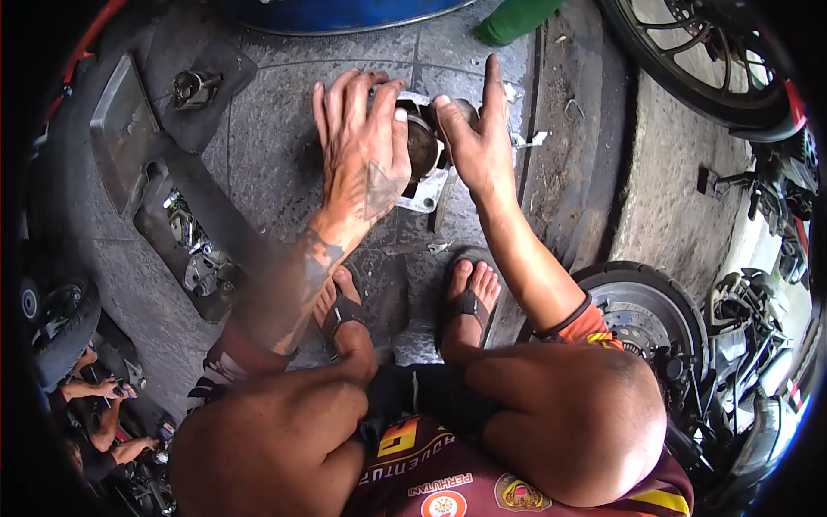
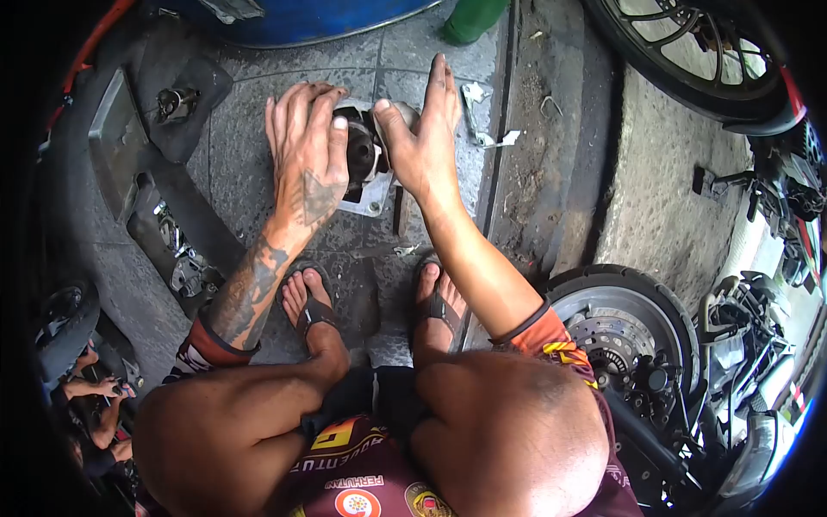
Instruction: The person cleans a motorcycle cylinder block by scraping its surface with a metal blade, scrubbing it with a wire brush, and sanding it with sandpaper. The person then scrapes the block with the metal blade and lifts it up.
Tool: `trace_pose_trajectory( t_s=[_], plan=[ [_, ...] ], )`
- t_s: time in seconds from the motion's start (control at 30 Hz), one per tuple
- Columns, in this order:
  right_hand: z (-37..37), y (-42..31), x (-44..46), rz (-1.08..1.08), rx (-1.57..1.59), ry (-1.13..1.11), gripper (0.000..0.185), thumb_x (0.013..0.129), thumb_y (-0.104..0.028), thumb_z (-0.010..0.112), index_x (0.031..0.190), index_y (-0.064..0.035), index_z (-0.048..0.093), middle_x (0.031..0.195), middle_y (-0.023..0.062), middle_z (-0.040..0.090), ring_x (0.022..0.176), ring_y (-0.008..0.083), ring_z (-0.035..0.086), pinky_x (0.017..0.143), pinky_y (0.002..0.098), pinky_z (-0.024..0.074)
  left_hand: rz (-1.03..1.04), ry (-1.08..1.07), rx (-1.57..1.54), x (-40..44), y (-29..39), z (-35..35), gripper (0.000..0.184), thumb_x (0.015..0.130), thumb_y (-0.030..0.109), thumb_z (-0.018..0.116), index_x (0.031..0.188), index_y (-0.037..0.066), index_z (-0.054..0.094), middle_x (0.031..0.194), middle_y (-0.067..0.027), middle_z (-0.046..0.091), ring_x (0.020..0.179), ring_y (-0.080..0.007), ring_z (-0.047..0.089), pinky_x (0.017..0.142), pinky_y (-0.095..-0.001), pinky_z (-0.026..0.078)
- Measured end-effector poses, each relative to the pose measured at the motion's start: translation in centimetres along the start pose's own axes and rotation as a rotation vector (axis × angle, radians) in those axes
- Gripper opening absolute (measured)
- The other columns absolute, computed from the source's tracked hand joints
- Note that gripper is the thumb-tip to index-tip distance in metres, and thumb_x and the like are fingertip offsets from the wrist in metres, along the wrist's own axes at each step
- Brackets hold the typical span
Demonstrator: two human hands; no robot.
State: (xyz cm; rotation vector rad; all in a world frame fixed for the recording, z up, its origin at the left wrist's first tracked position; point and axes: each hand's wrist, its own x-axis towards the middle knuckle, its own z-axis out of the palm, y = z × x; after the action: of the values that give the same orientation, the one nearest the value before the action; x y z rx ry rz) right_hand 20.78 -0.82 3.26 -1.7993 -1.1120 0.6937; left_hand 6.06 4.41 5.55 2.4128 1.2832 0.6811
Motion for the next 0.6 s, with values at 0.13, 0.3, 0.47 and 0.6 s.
trace_pose_trajectory(
  t_s=[0.13, 0.3, 0.47, 0.6],
  plan=[
    [0.6, 0.5, -2.7, 0.115, 0.228, 0.040, 0.072, 0.089, -0.024, 0.068, 0.145, 0.0065, 0.034, 0.133, 0.0280, 0.049, 0.127, 0.0383, 0.045, 0.111, 0.0440, 0.0315, -0.005, -0.001, 0.006, -0.2, 0.0, 0.0, 0.033, 0.095, 0.017, 0.047, 0.122, 0.004, 0.059, 0.129, -0.0150, 0.053, 0.134, -0.0353, 0.038, 0.116, -0.0629, 0.013],
    [-1.5, -0.2, -2.1, 0.358, 0.319, -0.008, 0.036, 0.080, -0.025, 0.081, 0.079, -0.0005, 0.054, 0.075, 0.0076, 0.060, 0.071, 0.0152, 0.053, 0.067, 0.0335, 0.0462, 0.007, 0.001, -0.014, -0.4, 0.0, 0.2, 0.033, 0.094, 0.015, 0.047, 0.122, 0.004, 0.059, 0.128, -0.0137, 0.053, 0.133, -0.0343, 0.039, 0.116, -0.0613, 0.014],
    [-1.7, -0.7, 0.2, 0.247, 0.191, 0.005, 0.044, 0.084, -0.020, 0.078, 0.064, -0.0077, 0.041, 0.060, -0.0006, 0.049, 0.058, 0.0072, 0.040, 0.054, 0.0262, 0.0374, -0.020, 0.024, 0.008, -0.4, 0.3, 0.4, 0.032, 0.095, 0.016, 0.047, 0.122, 0.003, 0.059, 0.128, -0.0132, 0.053, 0.132, -0.0336, 0.040, 0.116, -0.0600, 0.015],
    [-1.2, -1.1, -4.7, 0.278, 0.401, 0.026, 0.043, 0.090, -0.013, 0.071, 0.065, -0.0115, 0.036, 0.062, -0.0029, 0.048, 0.062, 0.0062, 0.040, 0.055, 0.0241, 0.0356, 0.003, 0.025, -0.011, -0.2, 0.1, 0.1, 0.032, 0.094, 0.014, 0.047, 0.122, 0.004, 0.059, 0.127, -0.0138, 0.053, 0.132, -0.0344, 0.040, 0.116, -0.0597, 0.015]
  ],
)
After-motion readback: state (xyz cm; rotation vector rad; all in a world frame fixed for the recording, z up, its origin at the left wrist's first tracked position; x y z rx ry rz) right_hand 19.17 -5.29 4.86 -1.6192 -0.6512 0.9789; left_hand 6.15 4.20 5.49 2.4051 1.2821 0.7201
